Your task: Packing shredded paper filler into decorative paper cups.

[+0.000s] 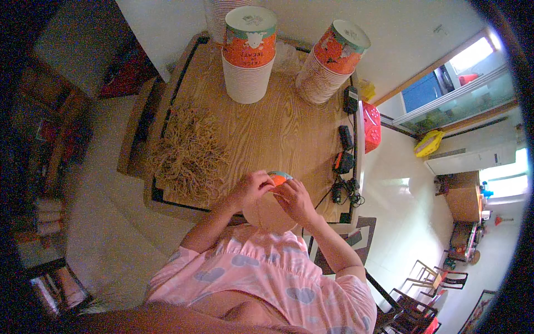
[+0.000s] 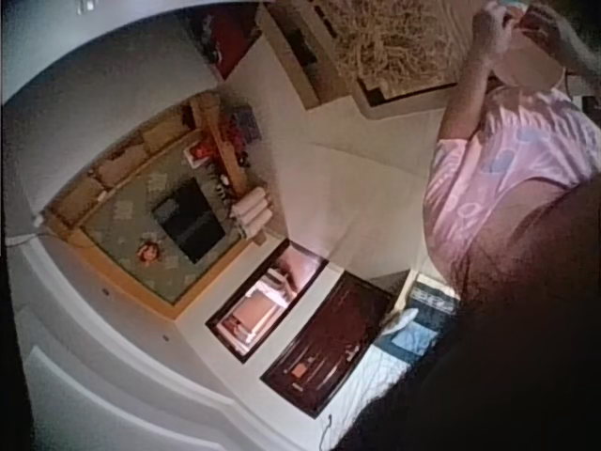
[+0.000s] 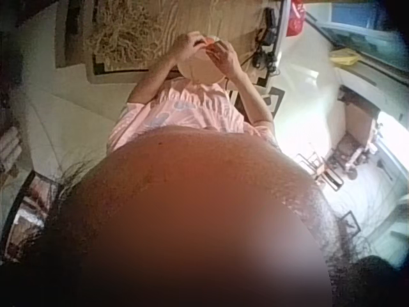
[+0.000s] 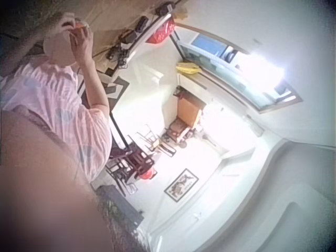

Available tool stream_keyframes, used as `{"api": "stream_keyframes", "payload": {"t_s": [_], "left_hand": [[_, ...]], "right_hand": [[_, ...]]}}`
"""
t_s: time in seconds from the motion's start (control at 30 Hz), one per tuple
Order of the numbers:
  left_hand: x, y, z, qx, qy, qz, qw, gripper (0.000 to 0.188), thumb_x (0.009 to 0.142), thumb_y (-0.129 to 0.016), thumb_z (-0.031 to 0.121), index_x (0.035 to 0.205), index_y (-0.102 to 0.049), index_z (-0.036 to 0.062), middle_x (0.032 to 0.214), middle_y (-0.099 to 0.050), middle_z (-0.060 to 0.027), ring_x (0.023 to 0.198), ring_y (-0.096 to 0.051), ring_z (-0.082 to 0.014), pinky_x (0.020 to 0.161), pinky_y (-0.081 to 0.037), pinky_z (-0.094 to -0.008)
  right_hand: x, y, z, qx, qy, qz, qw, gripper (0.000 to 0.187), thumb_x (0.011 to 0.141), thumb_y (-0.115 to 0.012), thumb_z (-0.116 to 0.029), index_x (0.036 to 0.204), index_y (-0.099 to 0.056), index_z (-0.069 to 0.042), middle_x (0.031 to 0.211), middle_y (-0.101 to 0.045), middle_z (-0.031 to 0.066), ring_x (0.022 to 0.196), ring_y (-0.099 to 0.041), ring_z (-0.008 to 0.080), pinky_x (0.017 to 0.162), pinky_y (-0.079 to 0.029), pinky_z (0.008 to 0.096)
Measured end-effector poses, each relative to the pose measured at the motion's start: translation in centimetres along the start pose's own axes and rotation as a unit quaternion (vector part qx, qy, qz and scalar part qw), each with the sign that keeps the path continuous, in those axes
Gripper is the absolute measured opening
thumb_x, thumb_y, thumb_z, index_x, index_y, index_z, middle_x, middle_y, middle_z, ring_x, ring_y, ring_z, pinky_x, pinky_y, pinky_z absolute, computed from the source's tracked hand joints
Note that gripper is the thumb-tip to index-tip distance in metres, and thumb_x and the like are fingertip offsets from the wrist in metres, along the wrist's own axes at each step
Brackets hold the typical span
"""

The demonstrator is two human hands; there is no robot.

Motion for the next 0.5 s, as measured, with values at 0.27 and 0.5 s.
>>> {"api": "stream_keyframes", "payload": {"t_s": [0.27,0.5], "left_hand": [[-0.5,0.7,1.4,0.061,-0.010,0.071,0.996,0.008,0.074,-0.059,0.010,0.078,-0.058,0.0024,0.075,-0.055,-0.0124,0.072,-0.055,-0.0297,0.065,-0.046,-0.0364],[0.2,4.4,0.0,-0.411,0.127,0.079,0.899,0.012,0.080,-0.055,0.002,0.091,-0.053,0.0025,0.074,-0.053,0.0002,0.068,-0.055,-0.0077,0.064,-0.046,-0.0214]], "right_hand": [[0.2,0.8,0.4,0.042,-0.017,0.033,0.998,0.014,0.070,-0.063,-0.004,0.082,-0.056,-0.004,0.075,-0.054,0.0084,0.070,-0.052,0.0240,0.064,-0.043,0.0334],[-1.6,1.8,8.3,0.079,-0.281,0.106,0.951,0.033,0.074,-0.060,-0.004,0.104,-0.046,-0.006,0.066,-0.052,0.0080,0.059,-0.052,0.0182,0.057,-0.044,0.0303]]}}
Point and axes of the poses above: each hand's wrist, its own x-axis towards the middle knuckle, its own y-axis out of the back of the hand, z = x × y, the point moved 8 cm from there along x, towards the middle knuckle
